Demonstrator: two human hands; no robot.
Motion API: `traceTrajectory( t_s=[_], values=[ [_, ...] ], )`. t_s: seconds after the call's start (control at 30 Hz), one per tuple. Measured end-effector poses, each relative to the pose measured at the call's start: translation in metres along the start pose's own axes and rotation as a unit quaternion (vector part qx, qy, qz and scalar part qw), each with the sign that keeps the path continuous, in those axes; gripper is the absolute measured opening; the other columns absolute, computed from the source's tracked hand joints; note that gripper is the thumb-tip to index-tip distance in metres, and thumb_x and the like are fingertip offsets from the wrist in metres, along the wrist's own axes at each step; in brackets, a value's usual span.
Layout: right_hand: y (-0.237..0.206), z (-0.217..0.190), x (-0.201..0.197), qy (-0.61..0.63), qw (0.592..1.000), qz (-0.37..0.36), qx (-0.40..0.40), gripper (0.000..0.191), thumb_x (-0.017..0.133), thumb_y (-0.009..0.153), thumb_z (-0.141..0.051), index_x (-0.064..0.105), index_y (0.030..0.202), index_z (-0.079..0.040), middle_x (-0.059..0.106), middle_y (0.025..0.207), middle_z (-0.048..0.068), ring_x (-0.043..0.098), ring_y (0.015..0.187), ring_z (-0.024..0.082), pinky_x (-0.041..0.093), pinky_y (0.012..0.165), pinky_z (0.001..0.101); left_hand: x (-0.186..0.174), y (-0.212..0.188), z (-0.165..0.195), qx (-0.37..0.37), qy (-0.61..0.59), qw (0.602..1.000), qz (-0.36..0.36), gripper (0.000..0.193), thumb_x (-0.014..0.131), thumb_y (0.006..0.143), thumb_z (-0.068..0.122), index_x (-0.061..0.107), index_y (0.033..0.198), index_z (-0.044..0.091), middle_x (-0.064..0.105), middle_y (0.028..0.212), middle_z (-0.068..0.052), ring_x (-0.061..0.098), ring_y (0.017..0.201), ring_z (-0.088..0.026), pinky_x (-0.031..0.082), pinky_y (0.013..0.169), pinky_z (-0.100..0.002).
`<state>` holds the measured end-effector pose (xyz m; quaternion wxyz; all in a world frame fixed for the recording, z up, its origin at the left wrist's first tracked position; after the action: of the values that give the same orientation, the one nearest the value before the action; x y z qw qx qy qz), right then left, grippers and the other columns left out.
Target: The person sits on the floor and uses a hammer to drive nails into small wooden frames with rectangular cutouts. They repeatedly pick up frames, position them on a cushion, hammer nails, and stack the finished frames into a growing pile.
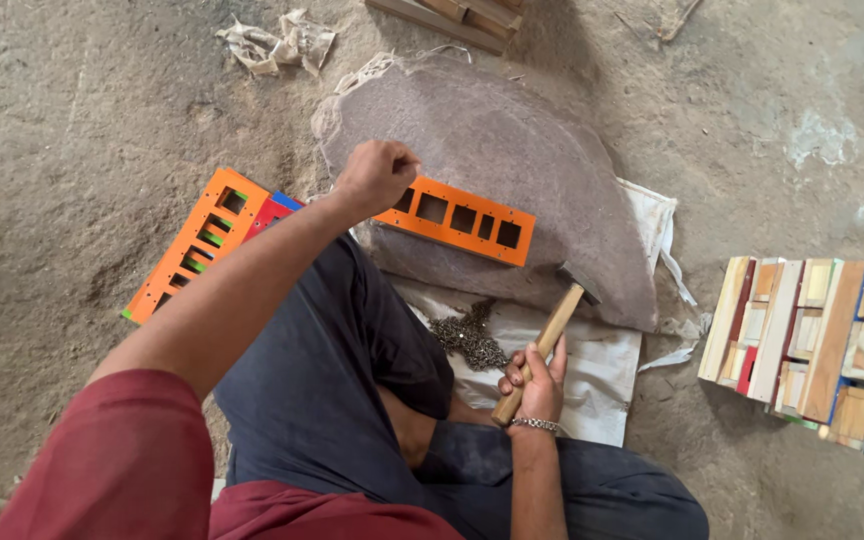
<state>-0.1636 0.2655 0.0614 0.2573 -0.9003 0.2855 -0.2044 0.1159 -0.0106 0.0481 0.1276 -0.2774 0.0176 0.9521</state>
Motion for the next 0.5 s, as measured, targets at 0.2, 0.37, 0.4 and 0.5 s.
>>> traceTrajectory(
  t_s=[0.2, 0.37, 0.4, 0.5],
  values=[
    [-0.010, -0.008, 0.017, -0.076, 0.996, 0.032, -0.030, 0.077, 0.056, 0.097, -0.010, 0.021, 0.164, -0.025, 0.051, 0.074, 0.002, 0.046, 0.049, 0.008, 0.041, 0.039, 0.0246, -0.003, 0.008, -0.016, 0.096, 0.046, 0.994, -0.016, 0.017, 0.064, 0.091, 0.008, 0.077, 0.102, 0.004, 0.074, 0.108, -0.016, 0.070, 0.103, -0.034, 0.054, 0.092, -0.042],
    [-0.034, -0.017, 0.045, -0.156, 0.984, 0.066, -0.062, 0.079, 0.055, 0.096, -0.008, 0.018, 0.164, -0.021, 0.052, 0.074, 0.004, 0.047, 0.048, 0.010, 0.042, 0.037, 0.0271, -0.008, 0.005, -0.022, 0.054, 0.021, 0.998, -0.034, 0.017, 0.067, 0.090, 0.009, 0.077, 0.103, 0.005, 0.074, 0.108, -0.013, 0.070, 0.100, -0.031, 0.056, 0.091, -0.040],
    [-0.040, -0.019, 0.051, -0.161, 0.983, 0.059, -0.070, 0.080, 0.055, 0.096, -0.008, 0.017, 0.164, -0.021, 0.052, 0.074, 0.004, 0.047, 0.048, 0.009, 0.043, 0.037, 0.0268, -0.007, 0.004, -0.022, 0.053, 0.026, 0.997, -0.040, 0.015, 0.068, 0.091, 0.010, 0.077, 0.102, 0.006, 0.075, 0.108, -0.012, 0.071, 0.100, -0.030, 0.056, 0.091, -0.040],
    [-0.053, -0.023, 0.072, -0.175, 0.979, 0.034, -0.095, 0.080, 0.055, 0.095, -0.006, 0.016, 0.165, -0.019, 0.052, 0.074, 0.004, 0.047, 0.048, 0.009, 0.043, 0.037, 0.0263, -0.007, 0.001, -0.022, 0.078, 0.047, 0.995, -0.043, 0.014, 0.068, 0.091, 0.010, 0.079, 0.100, 0.007, 0.075, 0.107, -0.010, 0.071, 0.100, -0.028, 0.056, 0.091, -0.039]
  ],
)
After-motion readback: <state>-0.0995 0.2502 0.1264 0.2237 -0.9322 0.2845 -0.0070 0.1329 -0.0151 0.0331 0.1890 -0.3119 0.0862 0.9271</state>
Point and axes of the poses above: each hand's wrist, its own y-axis towards the middle knuckle, its own x-axis out of the palm, z = x × y, the point moved 1 cm from there along y, towards the middle knuckle
